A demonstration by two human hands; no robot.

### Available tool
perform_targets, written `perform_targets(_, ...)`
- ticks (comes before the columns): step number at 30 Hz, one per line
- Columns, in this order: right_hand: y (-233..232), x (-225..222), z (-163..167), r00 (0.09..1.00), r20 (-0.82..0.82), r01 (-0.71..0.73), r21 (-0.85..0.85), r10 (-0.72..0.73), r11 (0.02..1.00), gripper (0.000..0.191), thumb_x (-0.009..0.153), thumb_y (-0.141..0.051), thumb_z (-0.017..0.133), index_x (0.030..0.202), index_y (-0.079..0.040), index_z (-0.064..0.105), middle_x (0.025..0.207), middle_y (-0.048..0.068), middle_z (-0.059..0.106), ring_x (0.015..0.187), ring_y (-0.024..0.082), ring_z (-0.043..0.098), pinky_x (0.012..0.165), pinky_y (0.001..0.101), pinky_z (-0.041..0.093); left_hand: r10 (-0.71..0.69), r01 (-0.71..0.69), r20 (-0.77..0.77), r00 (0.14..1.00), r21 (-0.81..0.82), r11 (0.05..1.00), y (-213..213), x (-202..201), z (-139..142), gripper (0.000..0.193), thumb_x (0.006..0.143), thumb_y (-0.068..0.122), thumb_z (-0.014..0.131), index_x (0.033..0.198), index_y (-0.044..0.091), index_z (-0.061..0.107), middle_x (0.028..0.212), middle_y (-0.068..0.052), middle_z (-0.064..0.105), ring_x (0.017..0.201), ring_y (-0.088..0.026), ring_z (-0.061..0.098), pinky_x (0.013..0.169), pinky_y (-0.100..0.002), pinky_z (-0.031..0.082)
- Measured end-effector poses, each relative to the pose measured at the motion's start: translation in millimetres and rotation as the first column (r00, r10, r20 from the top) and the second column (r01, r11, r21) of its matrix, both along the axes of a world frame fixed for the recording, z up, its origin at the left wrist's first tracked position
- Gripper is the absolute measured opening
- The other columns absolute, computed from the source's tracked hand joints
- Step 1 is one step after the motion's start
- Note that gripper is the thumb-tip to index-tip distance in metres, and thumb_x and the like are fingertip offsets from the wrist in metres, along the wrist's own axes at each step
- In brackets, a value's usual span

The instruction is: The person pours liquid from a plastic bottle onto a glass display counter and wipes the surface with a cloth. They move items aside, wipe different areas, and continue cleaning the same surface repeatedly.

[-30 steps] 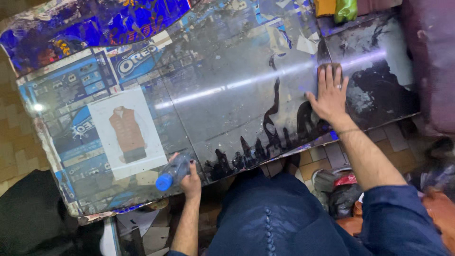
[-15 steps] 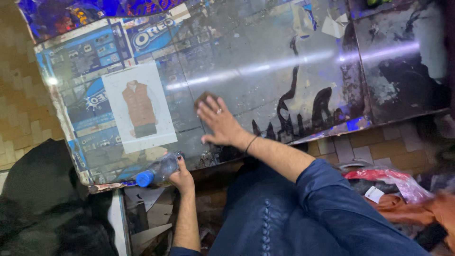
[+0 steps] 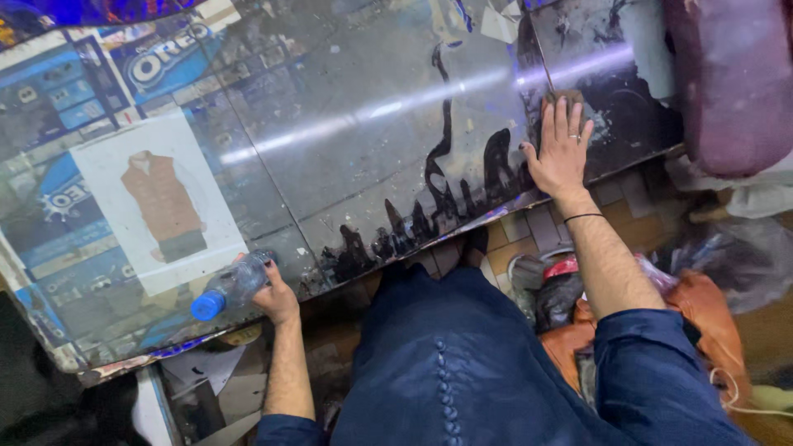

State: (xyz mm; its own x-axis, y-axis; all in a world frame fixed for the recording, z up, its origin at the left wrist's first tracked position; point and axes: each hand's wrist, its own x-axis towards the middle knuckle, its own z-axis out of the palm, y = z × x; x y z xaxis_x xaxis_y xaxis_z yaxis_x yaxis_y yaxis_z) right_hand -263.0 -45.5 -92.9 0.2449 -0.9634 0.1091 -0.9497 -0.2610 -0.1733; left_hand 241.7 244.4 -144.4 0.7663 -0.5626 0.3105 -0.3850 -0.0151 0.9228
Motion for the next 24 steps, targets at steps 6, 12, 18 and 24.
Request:
perform_targets(6, 114.3, 105.8, -13.6, 0.957, 0.062, -0.283, -0.043, 0.285, 0.958, 0.11, 0.094, -0.08, 0.035, 0.164, 0.003, 0.018, 0.171, 0.029, 0.012, 0.158, 0.052, 0.003, 0.124, 0.0696, -0.001, -0.045, 0.039, -0.093, 0.995, -0.058, 0.998, 1.8, -2.1, -4.9, 0.047, 0.107, 0.012, 0.062, 0.147, -0.007, 0.044, 0.136, -0.015, 0.06, 0.124, -0.024, 0.061, 0.115, -0.039, 0.048)
perform_targets(12, 214.6, 275.8, 4.7, 0.628, 0.194, -0.771, 0.021, 0.754, 0.637, 0.104, 0.091, -0.081, 0.038, 0.156, 0.001, 0.039, 0.165, 0.021, 0.033, 0.157, 0.044, 0.016, 0.126, 0.0624, 0.012, -0.079, 0.059, -0.169, 0.982, -0.123, 0.991, 4.8, -1.6, -1.1, 0.054, 0.105, 0.013, 0.064, 0.148, -0.006, 0.037, 0.138, -0.014, 0.053, 0.124, -0.024, 0.058, 0.115, -0.04, 0.046)
perform_targets(18, 188.8, 251.2, -2.8, 0.636, 0.2, -0.76, -0.006, 0.746, 0.65, 0.096, 0.095, -0.075, 0.043, 0.162, -0.007, 0.035, 0.17, 0.014, 0.031, 0.161, 0.035, 0.018, 0.13, 0.0574, 0.013, -0.027, 0.019, -0.129, 0.991, -0.063, 0.998, 8.0, 3.4, -5.6, 0.05, 0.108, 0.014, 0.063, 0.149, -0.006, 0.041, 0.142, -0.016, 0.054, 0.129, -0.026, 0.057, 0.117, -0.042, 0.047)
perform_targets(24, 76.7, 39.9, 4.8, 0.985, 0.04, -0.168, 0.057, 0.166, 0.984, 0.092, 0.099, -0.053, 0.06, 0.167, -0.004, 0.021, 0.173, 0.022, 0.014, 0.16, 0.043, 0.008, 0.127, 0.0611, 0.004, -0.057, 0.057, 0.011, 0.998, -0.021, 0.998, 9.5, -2.3, -6.4, 0.05, 0.113, 0.014, 0.061, 0.152, -0.007, 0.039, 0.148, -0.02, 0.053, 0.137, -0.028, 0.056, 0.122, -0.043, 0.044)
